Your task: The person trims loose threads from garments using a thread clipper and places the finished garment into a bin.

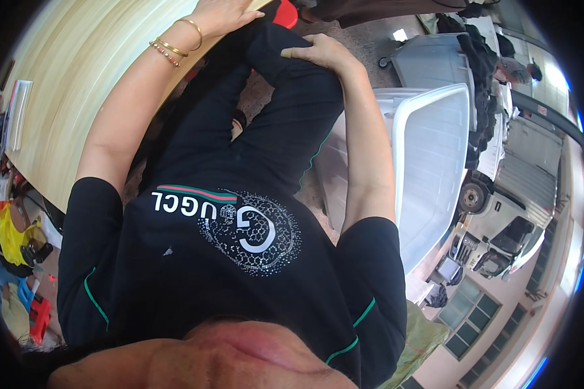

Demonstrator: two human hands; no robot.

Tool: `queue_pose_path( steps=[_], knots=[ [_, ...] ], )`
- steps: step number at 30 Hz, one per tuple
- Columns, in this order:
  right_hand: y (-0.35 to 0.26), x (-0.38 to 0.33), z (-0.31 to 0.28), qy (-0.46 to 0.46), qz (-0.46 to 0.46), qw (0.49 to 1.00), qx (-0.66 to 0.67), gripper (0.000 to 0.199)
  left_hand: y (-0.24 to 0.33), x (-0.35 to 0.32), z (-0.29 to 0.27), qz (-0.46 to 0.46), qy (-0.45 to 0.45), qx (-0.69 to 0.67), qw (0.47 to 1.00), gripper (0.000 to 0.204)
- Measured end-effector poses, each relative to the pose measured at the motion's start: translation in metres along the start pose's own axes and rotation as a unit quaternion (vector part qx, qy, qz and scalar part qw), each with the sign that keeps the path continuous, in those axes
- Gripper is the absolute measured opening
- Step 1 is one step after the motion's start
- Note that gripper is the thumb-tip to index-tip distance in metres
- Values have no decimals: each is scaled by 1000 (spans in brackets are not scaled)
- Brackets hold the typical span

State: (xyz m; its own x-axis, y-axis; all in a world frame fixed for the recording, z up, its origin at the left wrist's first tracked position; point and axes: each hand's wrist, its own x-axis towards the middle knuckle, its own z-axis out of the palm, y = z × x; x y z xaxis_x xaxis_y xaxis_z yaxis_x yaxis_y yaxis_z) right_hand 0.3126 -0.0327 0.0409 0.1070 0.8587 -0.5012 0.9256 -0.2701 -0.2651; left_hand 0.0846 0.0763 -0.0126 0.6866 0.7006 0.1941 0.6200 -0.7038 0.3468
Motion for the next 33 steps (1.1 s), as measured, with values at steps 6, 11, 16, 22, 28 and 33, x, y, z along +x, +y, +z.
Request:
queue_pose_path(
  steps=[6,11,16,22,28,33],
  knots=[
    [-26,20,9,-90,36,988,-119,112,-6,-6,6,-9,14,-2,1000,71],
    [-3,28,10,-73,28,996,-39,113,0,-5,7,12,66,39,997,68],
    [-10,8,-2,-88,5,993,76,76,-10,-5,17,-4,41,74,996,71],
    [-11,-6,-2,-2,-22,998,53,60,-14,0,8,0,3,28,1000,77],
    [-18,-11,5,9,1,1000,-5,77,-12,0,6,1,-4,27,1000,78],
    [-18,1,9,-23,5,999,-45,77,-9,4,19,1,16,-4,1000,77]
  ],
)
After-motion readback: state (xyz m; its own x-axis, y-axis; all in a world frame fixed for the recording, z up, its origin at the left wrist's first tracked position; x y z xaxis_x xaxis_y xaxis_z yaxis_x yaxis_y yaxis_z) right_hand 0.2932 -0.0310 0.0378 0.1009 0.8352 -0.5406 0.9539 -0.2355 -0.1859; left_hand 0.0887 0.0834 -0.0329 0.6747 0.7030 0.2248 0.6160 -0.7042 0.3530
